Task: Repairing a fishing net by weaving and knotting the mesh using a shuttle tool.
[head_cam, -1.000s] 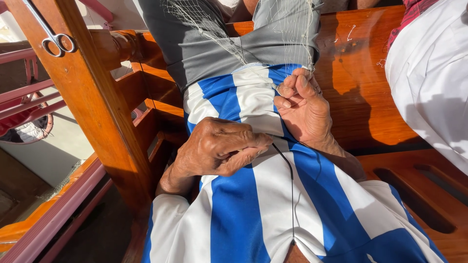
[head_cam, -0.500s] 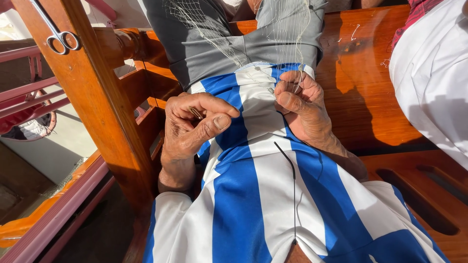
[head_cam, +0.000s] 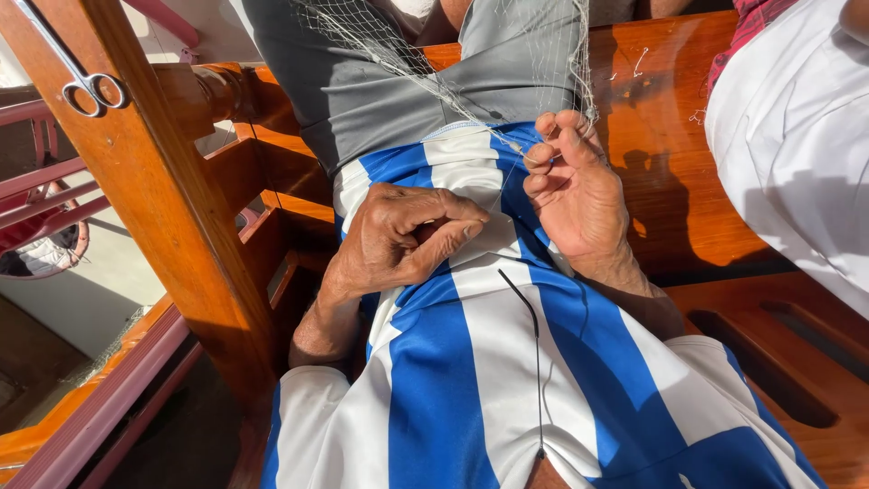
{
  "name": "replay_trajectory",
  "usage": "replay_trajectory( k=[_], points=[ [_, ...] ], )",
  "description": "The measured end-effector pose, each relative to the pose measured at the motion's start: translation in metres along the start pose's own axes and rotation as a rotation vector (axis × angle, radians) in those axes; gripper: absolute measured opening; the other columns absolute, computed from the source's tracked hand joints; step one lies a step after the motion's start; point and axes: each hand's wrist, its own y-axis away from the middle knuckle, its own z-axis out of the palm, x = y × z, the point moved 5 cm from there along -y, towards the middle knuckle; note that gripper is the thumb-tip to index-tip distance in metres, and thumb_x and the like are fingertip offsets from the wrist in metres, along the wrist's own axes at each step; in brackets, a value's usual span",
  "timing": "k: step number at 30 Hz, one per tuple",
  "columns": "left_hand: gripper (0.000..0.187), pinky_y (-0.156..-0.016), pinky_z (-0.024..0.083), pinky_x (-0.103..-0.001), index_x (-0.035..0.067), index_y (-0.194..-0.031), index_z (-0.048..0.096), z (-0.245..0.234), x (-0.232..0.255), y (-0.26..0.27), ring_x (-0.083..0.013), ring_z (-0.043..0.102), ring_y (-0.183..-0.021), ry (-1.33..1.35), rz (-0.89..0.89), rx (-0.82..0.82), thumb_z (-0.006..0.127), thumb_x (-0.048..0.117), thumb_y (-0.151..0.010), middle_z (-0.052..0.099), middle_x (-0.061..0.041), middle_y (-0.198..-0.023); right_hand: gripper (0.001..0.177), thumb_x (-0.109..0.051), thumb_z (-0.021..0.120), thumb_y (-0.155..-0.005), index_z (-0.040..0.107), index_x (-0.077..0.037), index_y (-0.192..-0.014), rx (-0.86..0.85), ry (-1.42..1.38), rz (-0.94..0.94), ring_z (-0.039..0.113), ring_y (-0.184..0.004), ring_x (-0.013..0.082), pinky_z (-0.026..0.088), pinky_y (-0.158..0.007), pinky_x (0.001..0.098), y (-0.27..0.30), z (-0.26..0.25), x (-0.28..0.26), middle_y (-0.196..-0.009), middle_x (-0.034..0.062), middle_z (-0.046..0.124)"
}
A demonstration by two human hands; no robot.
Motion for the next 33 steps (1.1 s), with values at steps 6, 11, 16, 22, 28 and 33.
replay_trajectory(
  k=[6, 11, 16, 22, 28, 33],
  points=[
    [0.007, -0.056, 0.058, -0.038, 0.004, -0.103, 0.078, 0.017, -0.008, 0.000, -0.0349, 0.073, -0.063, -0.256, -0.009, -0.111, 0.071, 0.007, -0.103, 0.072, -0.017, -0.075, 0.020, -0.022, 0.063, -0.111, 0.064, -0.018, -0.131, 0.048, 0.052, 0.022, 0.064, -0.107, 0.0075, 0.058, -0.081, 0.0167, -0.005, -0.012, 0.000, -0.121, -0.0016, 0.062],
    [0.009, -0.055, 0.057, -0.045, 0.009, -0.110, 0.075, 0.012, -0.039, -0.002, -0.0413, 0.071, -0.066, -0.501, -0.061, -0.080, 0.069, 0.009, -0.103, 0.070, -0.016, -0.081, 0.020, -0.020, 0.064, -0.109, 0.063, -0.018, -0.129, 0.070, 0.087, 0.065, 0.064, -0.106, 0.0061, 0.056, -0.078, 0.0144, -0.010, -0.016, 0.003, -0.120, -0.0014, 0.063],
    [0.014, -0.053, 0.055, -0.046, 0.013, -0.113, 0.074, 0.010, -0.039, 0.002, -0.0408, 0.069, -0.064, -0.641, -0.084, -0.089, 0.070, 0.008, -0.101, 0.068, -0.013, -0.081, 0.030, -0.010, 0.068, -0.104, 0.060, -0.016, -0.132, 0.010, 0.209, 0.115, 0.062, -0.104, 0.0065, 0.052, -0.074, 0.0140, -0.017, -0.021, 0.008, -0.124, 0.0010, 0.063],
    [0.035, -0.045, 0.043, -0.041, 0.011, -0.141, 0.062, 0.036, -0.049, 0.005, -0.0289, 0.067, -0.069, -0.707, 0.055, -0.370, 0.056, 0.021, -0.108, 0.068, -0.005, -0.103, 0.063, 0.000, 0.075, -0.093, 0.049, -0.017, -0.148, 0.017, 0.054, 0.109, 0.057, -0.106, 0.0133, 0.047, -0.080, 0.0242, -0.030, 0.000, -0.005, -0.126, 0.0047, 0.057],
    [0.036, -0.066, 0.056, -0.043, 0.015, -0.149, 0.056, 0.046, -0.063, -0.023, -0.0325, 0.076, -0.093, -0.610, 0.086, -0.316, 0.056, 0.026, -0.115, 0.076, -0.011, -0.110, 0.064, -0.006, 0.075, -0.099, 0.046, -0.026, -0.153, 0.079, 0.028, -0.141, 0.062, -0.113, 0.0152, 0.047, -0.084, 0.0285, -0.041, -0.030, -0.016, -0.134, 0.0045, 0.061],
    [0.046, -0.058, 0.059, -0.039, 0.005, -0.147, 0.060, 0.008, -0.094, -0.040, -0.0287, 0.068, -0.054, -0.536, -0.009, -0.055, 0.077, 0.012, -0.104, 0.067, -0.011, -0.066, 0.041, -0.015, 0.075, -0.096, 0.062, -0.011, -0.135, -0.027, 0.058, 0.280, 0.064, -0.097, 0.0017, 0.043, -0.066, 0.0088, -0.026, -0.010, -0.004, -0.120, -0.0017, 0.066]
  ],
)
